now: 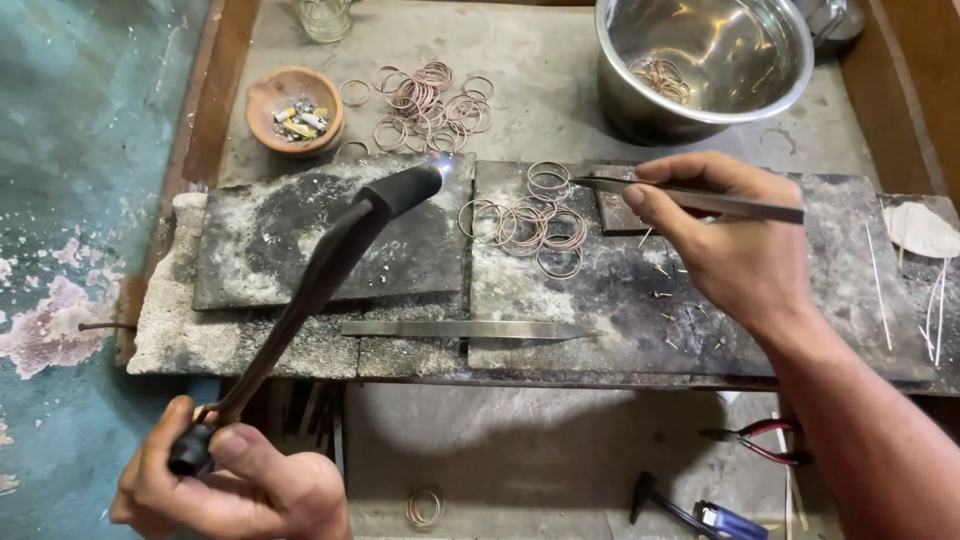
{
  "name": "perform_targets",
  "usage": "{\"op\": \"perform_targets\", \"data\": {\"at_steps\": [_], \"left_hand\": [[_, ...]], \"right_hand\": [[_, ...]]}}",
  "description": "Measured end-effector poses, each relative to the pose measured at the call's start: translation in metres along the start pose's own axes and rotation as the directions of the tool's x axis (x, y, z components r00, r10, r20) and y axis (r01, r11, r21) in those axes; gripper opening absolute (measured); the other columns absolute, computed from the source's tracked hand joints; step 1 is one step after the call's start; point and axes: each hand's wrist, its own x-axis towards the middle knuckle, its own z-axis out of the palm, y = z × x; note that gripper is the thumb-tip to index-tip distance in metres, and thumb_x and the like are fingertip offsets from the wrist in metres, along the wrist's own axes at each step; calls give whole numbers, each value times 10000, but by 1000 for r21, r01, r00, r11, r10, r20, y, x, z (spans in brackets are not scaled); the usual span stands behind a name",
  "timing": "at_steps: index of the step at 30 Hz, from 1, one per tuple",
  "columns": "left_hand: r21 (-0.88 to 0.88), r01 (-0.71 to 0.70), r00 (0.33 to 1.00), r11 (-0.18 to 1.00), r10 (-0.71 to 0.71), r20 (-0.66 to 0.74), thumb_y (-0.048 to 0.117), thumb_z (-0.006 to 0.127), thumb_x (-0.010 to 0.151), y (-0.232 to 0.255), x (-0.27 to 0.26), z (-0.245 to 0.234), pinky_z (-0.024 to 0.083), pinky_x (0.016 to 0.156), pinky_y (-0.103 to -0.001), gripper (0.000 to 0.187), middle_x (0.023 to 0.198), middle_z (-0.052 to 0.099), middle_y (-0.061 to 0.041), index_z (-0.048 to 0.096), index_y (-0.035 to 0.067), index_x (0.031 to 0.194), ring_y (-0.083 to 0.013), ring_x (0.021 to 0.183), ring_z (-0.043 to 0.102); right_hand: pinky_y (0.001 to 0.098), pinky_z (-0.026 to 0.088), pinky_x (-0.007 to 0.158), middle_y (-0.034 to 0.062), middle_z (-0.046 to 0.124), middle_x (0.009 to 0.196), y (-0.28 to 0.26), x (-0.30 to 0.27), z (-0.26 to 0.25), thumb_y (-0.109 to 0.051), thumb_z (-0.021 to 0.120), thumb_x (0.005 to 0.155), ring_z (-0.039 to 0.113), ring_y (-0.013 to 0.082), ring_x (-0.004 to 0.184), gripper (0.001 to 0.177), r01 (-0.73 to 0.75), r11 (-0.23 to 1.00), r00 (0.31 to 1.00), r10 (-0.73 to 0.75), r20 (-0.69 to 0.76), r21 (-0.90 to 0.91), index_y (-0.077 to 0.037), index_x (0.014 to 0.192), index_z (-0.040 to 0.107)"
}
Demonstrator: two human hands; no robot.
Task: Soldering small metal components onto rings using a gas torch and a solder pick at a jeweler's workbench.
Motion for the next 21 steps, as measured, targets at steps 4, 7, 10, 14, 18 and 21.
{"op": "perform_targets", "data": {"at_steps": [4, 7, 10, 14, 18, 21], "left_hand": [[57, -12, 999, 998, 10, 32, 223, 378, 1197, -2, 0, -3, 474, 916, -503, 496, 1105, 574, -317, 593, -224, 1213, -457, 1085, 522], [36, -5, 1000, 999, 5, 7, 231, 380, 1192, -2, -1, 1, 484, 902, -498, 501, 1091, 560, -321, 595, -221, 1206, -454, 1088, 515], [29, -7, 1000, 1000, 7, -1, 246, 382, 1193, -3, -1, 2, 452, 916, -510, 505, 1080, 569, -307, 591, -214, 1203, -458, 1078, 516], [-18, -12, 1000, 1000, 11, -19, 204, 410, 1171, -5, -1, 6, 447, 925, -510, 446, 1093, 575, -317, 576, -207, 1216, -458, 1094, 488], [-122, -13, 1000, 992, 15, 17, 249, 432, 1182, -9, 1, 8, 425, 968, -482, 459, 1137, 561, -312, 566, -188, 1231, -420, 1156, 424], [-133, -112, 988, 985, 124, 87, 246, 514, 1178, -10, 12, 3, 458, 987, -499, 399, 1189, 688, -301, 596, -142, 1224, -440, 1106, 584]], "right_hand": [[221, 619, 620, 132, 786, 931, -6, 14, 4, -82, 786, 991, 788, 173, 790, 127, -124, 992, 992, 124, -14, 34, 9, 1072, 752], [207, 599, 602, 102, 788, 910, 0, 21, 8, -115, 791, 996, 776, 144, 766, 121, -124, 992, 992, 125, -17, 14, -13, 1057, 765], [202, 553, 592, 72, 783, 898, 6, 24, 12, -149, 821, 988, 727, 110, 735, 132, -88, 996, 996, 88, -9, -12, -34, 1040, 783], [214, 530, 585, 52, 780, 892, 5, 25, 13, -154, 814, 976, 689, 97, 730, 116, -108, 993, 994, 110, 26, -48, -53, 1030, 792], [222, 568, 610, 110, 772, 926, -8, 11, -6, -85, 770, 994, 730, 148, 741, 121, -82, 997, 996, 82, 21, 1, -10, 1088, 754], [269, 640, 637, 182, 765, 905, -27, -21, -28, -56, 738, 981, 782, 234, 733, 146, -181, 975, 983, 181, 10, 129, 48, 1081, 718]]}}
